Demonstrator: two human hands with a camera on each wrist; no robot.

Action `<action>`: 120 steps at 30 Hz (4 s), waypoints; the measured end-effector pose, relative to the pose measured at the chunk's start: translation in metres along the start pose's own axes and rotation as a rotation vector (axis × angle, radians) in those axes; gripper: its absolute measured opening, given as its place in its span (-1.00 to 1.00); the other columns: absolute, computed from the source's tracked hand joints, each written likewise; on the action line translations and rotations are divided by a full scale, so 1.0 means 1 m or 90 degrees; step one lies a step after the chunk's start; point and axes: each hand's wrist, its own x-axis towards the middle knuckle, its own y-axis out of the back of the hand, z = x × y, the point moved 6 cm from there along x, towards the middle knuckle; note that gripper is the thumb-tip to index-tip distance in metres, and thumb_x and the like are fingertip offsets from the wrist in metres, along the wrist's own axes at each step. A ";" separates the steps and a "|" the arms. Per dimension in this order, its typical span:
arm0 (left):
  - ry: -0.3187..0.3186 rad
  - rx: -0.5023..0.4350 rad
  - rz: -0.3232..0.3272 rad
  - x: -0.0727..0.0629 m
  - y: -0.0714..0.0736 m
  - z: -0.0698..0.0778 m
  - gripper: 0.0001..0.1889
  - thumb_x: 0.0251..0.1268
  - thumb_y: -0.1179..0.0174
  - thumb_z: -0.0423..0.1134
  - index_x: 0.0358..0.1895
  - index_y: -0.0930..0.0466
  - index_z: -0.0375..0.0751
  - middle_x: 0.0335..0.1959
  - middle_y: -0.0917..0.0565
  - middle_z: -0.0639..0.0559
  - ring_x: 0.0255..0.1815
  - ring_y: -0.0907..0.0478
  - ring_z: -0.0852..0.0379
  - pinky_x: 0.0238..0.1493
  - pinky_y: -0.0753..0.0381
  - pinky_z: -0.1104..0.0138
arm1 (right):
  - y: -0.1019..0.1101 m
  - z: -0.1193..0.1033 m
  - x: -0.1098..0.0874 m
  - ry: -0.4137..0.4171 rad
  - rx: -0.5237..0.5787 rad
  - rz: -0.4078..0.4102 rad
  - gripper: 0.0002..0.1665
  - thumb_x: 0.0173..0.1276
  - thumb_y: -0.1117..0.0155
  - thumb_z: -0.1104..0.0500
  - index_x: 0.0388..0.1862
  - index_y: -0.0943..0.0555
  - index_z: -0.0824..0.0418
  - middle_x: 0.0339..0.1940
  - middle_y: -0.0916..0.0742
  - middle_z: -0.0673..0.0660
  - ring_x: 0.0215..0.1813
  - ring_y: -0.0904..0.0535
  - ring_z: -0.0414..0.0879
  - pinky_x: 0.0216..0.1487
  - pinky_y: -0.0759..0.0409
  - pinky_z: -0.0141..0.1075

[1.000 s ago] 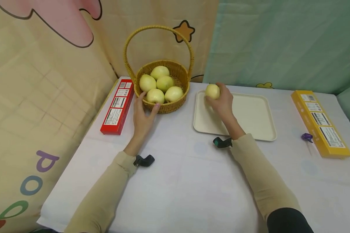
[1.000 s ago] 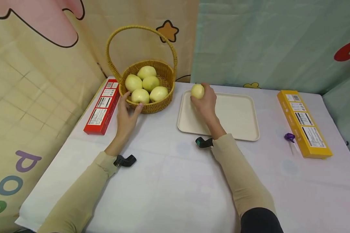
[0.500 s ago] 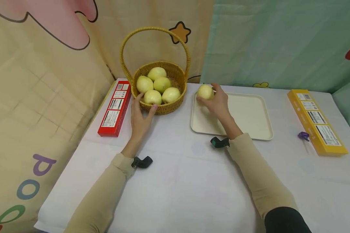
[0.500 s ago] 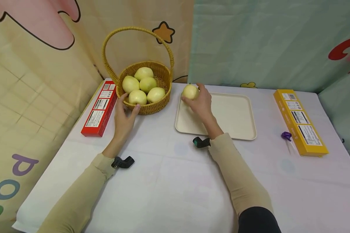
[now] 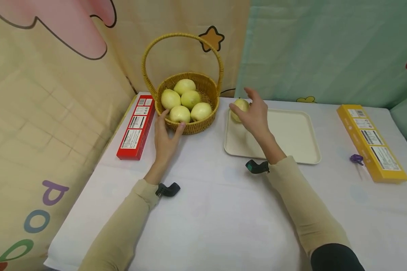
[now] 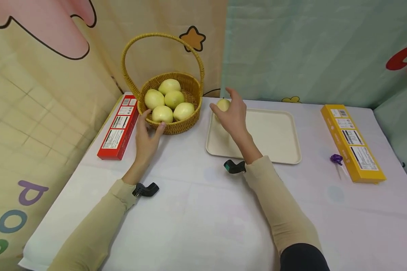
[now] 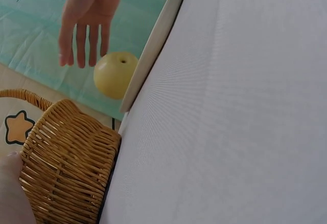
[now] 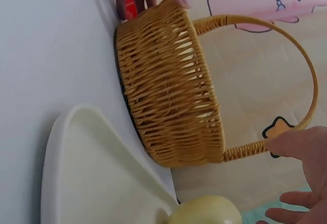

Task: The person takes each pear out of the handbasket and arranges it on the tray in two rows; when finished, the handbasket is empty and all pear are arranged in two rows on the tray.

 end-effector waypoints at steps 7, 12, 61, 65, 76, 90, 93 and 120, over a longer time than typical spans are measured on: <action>-0.003 0.000 0.007 0.001 -0.002 -0.001 -0.20 0.47 -0.25 0.19 0.64 -0.17 0.03 0.70 -0.12 -0.13 0.74 0.01 -0.06 0.68 -0.02 -0.12 | -0.015 -0.033 -0.001 0.043 0.052 -0.007 -0.22 0.39 -0.48 0.07 0.52 -0.45 0.23 0.49 -0.57 0.19 0.51 -0.47 0.09 0.49 -0.49 0.01; 0.000 -0.002 0.007 0.000 -0.002 -0.003 -0.21 0.47 -0.24 0.19 0.63 -0.18 0.03 0.71 -0.09 -0.13 0.75 0.04 -0.07 0.68 -0.01 -0.15 | -0.036 -0.050 0.000 0.066 0.074 -0.046 -0.27 0.42 -0.46 0.09 0.49 -0.46 0.27 0.40 -0.63 0.23 0.40 -0.57 0.10 0.39 -0.61 0.00; -0.013 0.015 0.012 -0.002 -0.006 0.008 -0.24 0.45 -0.27 0.17 0.59 -0.22 0.03 0.61 -0.24 -0.10 0.67 -0.13 -0.02 0.66 -0.12 -0.08 | -0.131 -0.053 0.064 -0.047 -0.100 -0.256 -0.41 0.34 -0.49 -0.16 0.00 -0.63 0.32 -0.15 -0.68 0.16 -0.14 -0.54 -0.01 -0.18 -0.51 -0.27; -0.019 0.014 0.010 -0.002 -0.008 0.009 -0.25 0.46 -0.26 0.17 0.58 -0.22 0.04 0.62 -0.24 -0.10 0.68 -0.12 -0.02 0.66 -0.12 -0.08 | -0.129 -0.052 0.066 -0.062 -0.114 -0.245 -0.46 0.31 -0.46 -0.14 -0.05 -0.61 0.28 -0.16 -0.67 0.14 -0.17 -0.55 -0.03 -0.21 -0.53 -0.28; -0.013 0.015 0.007 -0.002 -0.007 0.010 -0.24 0.45 -0.28 0.16 0.59 -0.22 0.04 0.62 -0.22 -0.11 0.67 -0.14 -0.05 0.64 -0.15 -0.12 | -0.114 -0.064 0.063 -0.027 -0.109 -0.118 -0.10 0.24 -0.43 -0.17 0.44 -0.50 0.30 0.18 -0.72 0.24 0.18 -0.59 0.17 0.16 -0.63 -0.04; -0.022 0.009 0.018 -0.001 0.003 0.007 -0.26 0.47 -0.26 0.17 0.59 -0.23 0.03 0.64 -0.20 -0.10 0.69 -0.10 -0.04 0.64 -0.13 -0.13 | -0.068 -0.095 0.027 0.038 0.017 -0.031 -0.12 0.20 -0.52 -0.10 0.49 -0.53 0.12 0.24 -0.74 0.14 0.20 -0.61 0.11 0.19 -0.62 -0.06; -0.024 0.009 0.020 0.000 0.005 0.006 -0.26 0.47 -0.26 0.17 0.58 -0.24 0.02 0.64 -0.21 -0.11 0.69 -0.10 -0.04 0.64 -0.13 -0.14 | -0.052 -0.099 0.015 0.065 0.039 -0.019 -0.16 0.21 -0.54 -0.08 0.45 -0.56 0.12 0.22 -0.74 0.14 0.14 -0.64 0.05 0.14 -0.63 -0.09; -0.011 0.002 0.013 -0.002 0.017 0.003 -0.26 0.44 -0.32 0.11 0.57 -0.26 0.03 0.64 -0.21 -0.11 0.71 -0.05 -0.02 0.67 -0.07 -0.11 | 0.065 0.014 -0.028 -0.032 0.042 0.163 -0.28 0.25 -0.54 0.02 0.36 -0.60 0.23 0.21 -0.75 0.25 0.22 -0.68 0.02 0.13 -0.67 -0.29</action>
